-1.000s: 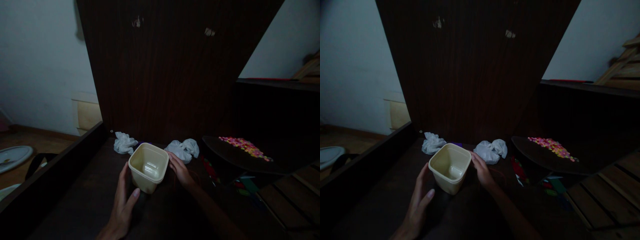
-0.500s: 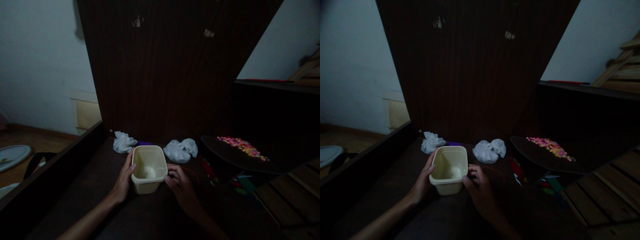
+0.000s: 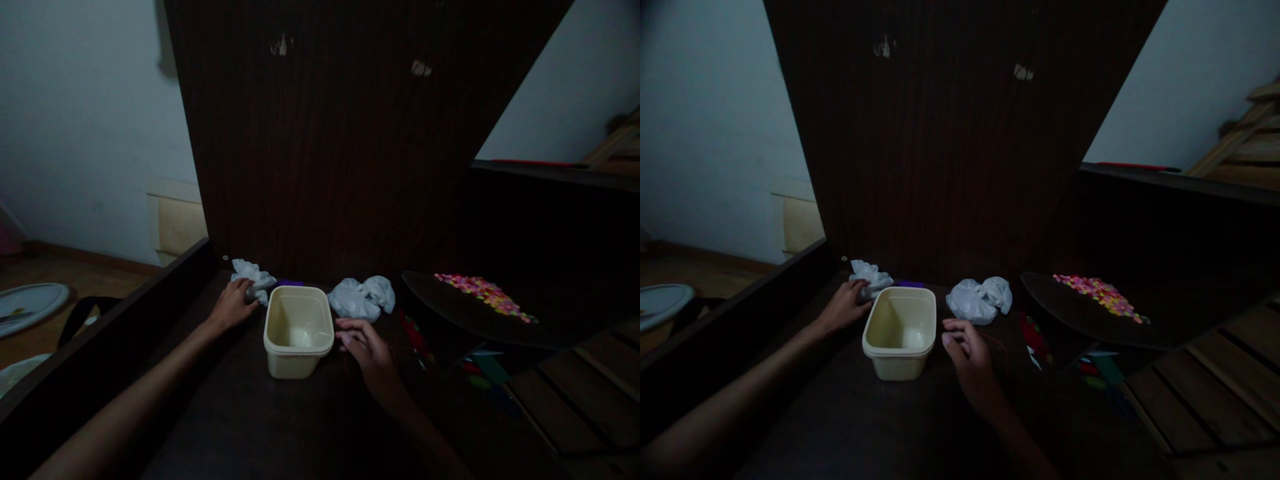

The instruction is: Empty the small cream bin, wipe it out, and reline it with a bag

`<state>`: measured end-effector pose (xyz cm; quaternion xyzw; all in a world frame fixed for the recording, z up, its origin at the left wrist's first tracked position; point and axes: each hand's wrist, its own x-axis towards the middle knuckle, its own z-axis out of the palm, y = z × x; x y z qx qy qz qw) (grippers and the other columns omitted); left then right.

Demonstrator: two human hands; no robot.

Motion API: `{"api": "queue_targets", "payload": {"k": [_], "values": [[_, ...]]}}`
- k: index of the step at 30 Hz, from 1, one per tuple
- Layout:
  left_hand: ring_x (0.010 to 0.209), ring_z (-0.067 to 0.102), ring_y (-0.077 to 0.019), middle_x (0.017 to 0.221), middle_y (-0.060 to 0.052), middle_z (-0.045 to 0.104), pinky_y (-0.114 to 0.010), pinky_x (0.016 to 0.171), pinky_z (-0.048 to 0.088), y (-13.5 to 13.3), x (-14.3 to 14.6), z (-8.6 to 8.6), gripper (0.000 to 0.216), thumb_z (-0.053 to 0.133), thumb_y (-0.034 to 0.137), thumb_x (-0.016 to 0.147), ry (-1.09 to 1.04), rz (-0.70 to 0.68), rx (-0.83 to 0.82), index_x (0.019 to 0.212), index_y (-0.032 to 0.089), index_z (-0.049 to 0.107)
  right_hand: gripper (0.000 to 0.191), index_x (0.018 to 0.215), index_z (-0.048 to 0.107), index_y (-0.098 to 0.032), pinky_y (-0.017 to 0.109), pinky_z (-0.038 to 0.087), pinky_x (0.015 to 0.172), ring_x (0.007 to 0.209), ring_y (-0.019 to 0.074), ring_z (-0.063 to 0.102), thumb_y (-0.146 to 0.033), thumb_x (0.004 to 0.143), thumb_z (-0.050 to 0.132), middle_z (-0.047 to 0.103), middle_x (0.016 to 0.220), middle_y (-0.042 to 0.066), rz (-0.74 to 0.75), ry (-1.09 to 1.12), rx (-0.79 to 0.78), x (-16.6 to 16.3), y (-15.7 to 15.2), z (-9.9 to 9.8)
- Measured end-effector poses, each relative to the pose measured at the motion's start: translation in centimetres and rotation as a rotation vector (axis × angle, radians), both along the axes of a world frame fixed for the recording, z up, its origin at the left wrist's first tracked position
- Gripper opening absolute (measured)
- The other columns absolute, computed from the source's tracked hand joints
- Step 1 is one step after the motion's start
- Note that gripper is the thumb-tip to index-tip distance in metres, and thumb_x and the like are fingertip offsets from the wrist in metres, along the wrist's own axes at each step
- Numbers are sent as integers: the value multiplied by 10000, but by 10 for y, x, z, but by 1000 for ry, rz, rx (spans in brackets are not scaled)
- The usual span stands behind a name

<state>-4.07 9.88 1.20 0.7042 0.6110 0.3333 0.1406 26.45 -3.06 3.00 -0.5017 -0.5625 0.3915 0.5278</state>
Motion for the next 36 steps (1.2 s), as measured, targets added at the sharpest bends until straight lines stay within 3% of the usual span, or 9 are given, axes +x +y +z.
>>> {"api": "queue_targets", "payload": {"k": [2, 5, 8, 15, 22, 25, 28, 32, 36], "values": [[1184, 620, -414, 1147, -184, 713, -499, 1018, 482, 3, -4, 0, 267, 687, 280, 670, 69, 16, -24, 915, 176, 691, 330, 960, 671, -223, 406, 541, 848, 1065, 288, 674, -534, 852, 668, 704, 1189, 123, -6, -33, 29, 3, 2, 0], [1029, 683, -371, 938, -159, 740, -436, 906, 517, 7, -11, 7, 119, 623, 308, 750, 104, 44, -13, 768, 195, 655, 298, 951, 679, -228, 406, 532, 881, 1107, 290, 658, -514, 872, 654, 712, 1178, 119, 1, -89, 60, 8, 4, 4], [858, 697, -308, 783, -119, 715, -356, 770, 518, 14, -18, 24, 274, 513, 407, 853, 72, 57, 31, 701, 204, 618, 283, 948, 683, -232, 404, 534, 880, 1097, 288, 660, -502, 874, 643, 724, 1139, 110, -9, -135, 93, 13, 8, 19], [781, 644, -256, 797, -90, 698, -303, 661, 484, 28, -23, 82, 499, 381, 584, 900, -145, 48, 227, 787, 176, 645, 233, 986, 684, -249, 389, 525, 889, 1032, 241, 668, -440, 862, 633, 726, 1066, 57, 56, -211, 220, 2, 39, 74], [810, 653, -223, 870, -66, 720, -297, 732, 530, 11, 13, 124, 542, 448, 621, 916, -337, -140, 351, 905, 145, 708, 330, 1014, 665, -231, 359, 524, 821, 983, 221, 680, -476, 798, 710, 733, 1059, 64, 187, -123, 262, -45, 79, 106], [853, 660, -228, 902, -61, 745, -302, 778, 540, -8, 33, 133, 503, 525, 594, 923, -434, -332, 345, 933, 137, 735, 406, 1028, 655, -210, 344, 522, 764, 924, 226, 686, -516, 771, 730, 735, 1018, 75, 191, -79, 253, -65, 88, 110], [843, 668, -224, 909, -56, 758, -298, 780, 549, -25, 44, 137, 464, 571, 568, 920, -489, -457, 311, 914, 136, 739, 293, 904, 632, -207, 325, 509, 739, 823, 205, 661, -479, 809, 686, 716, 893, 41, 104, -94, 340, -71, 90, 110], [827, 691, -225, 908, -60, 761, -304, 773, 559, -32, 40, 137, 444, 583, 567, 918, -546, -435, 323, 925, 146, 721, 238, 760, 558, -226, 296, 475, 653, 697, 180, 579, -448, 820, 622, 616, 716, -6, -39, -76, 387, -52, 87, 110], [678, 692, -211, 750, -44, 730, -300, 656, 555, -28, 26, 131, 423, 588, 582, 892, -613, -310, 278, 831, 170, 658, 236, 788, 571, -233, 294, 458, 622, 685, 187, 563, -455, 777, 650, 594, 695, -10, -143, 4, 346, -20, 82, 114]]}}
